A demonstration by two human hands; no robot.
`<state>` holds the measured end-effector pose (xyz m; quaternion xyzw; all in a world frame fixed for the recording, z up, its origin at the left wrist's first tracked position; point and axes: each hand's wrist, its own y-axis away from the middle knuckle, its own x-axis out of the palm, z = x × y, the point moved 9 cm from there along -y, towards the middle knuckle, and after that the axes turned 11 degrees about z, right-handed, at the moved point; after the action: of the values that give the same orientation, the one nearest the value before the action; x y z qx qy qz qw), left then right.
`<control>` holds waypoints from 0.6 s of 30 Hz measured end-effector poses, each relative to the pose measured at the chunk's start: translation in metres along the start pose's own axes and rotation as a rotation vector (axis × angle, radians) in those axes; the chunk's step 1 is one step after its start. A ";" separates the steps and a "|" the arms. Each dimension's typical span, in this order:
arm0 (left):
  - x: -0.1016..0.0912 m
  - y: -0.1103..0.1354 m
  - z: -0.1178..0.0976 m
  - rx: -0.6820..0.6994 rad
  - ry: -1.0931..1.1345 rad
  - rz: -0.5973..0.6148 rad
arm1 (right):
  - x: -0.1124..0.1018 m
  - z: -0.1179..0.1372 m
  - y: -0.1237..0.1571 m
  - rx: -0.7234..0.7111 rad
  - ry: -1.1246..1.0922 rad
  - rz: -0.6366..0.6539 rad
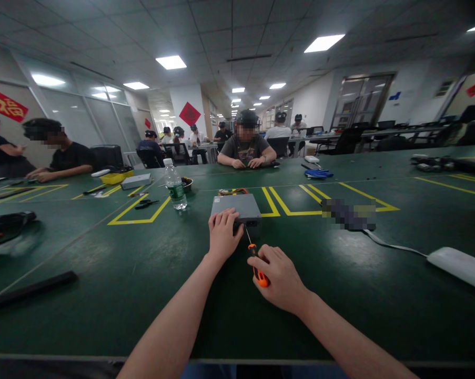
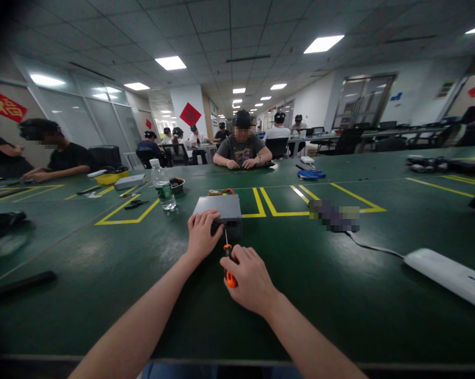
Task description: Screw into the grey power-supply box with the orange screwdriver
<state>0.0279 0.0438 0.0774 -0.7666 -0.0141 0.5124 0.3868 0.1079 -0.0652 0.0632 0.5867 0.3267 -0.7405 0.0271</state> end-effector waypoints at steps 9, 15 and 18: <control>0.000 0.000 0.000 0.006 -0.012 -0.009 | -0.011 -0.009 0.003 0.097 -0.100 -0.120; -0.001 0.000 0.000 0.000 -0.010 -0.007 | -0.006 -0.001 0.002 0.030 0.005 -0.037; -0.001 0.000 0.000 -0.002 -0.014 -0.009 | -0.010 0.001 0.000 0.030 -0.006 -0.051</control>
<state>0.0278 0.0433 0.0779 -0.7634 -0.0206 0.5160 0.3881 0.1100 -0.0691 0.0718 0.5763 0.3303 -0.7475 0.0004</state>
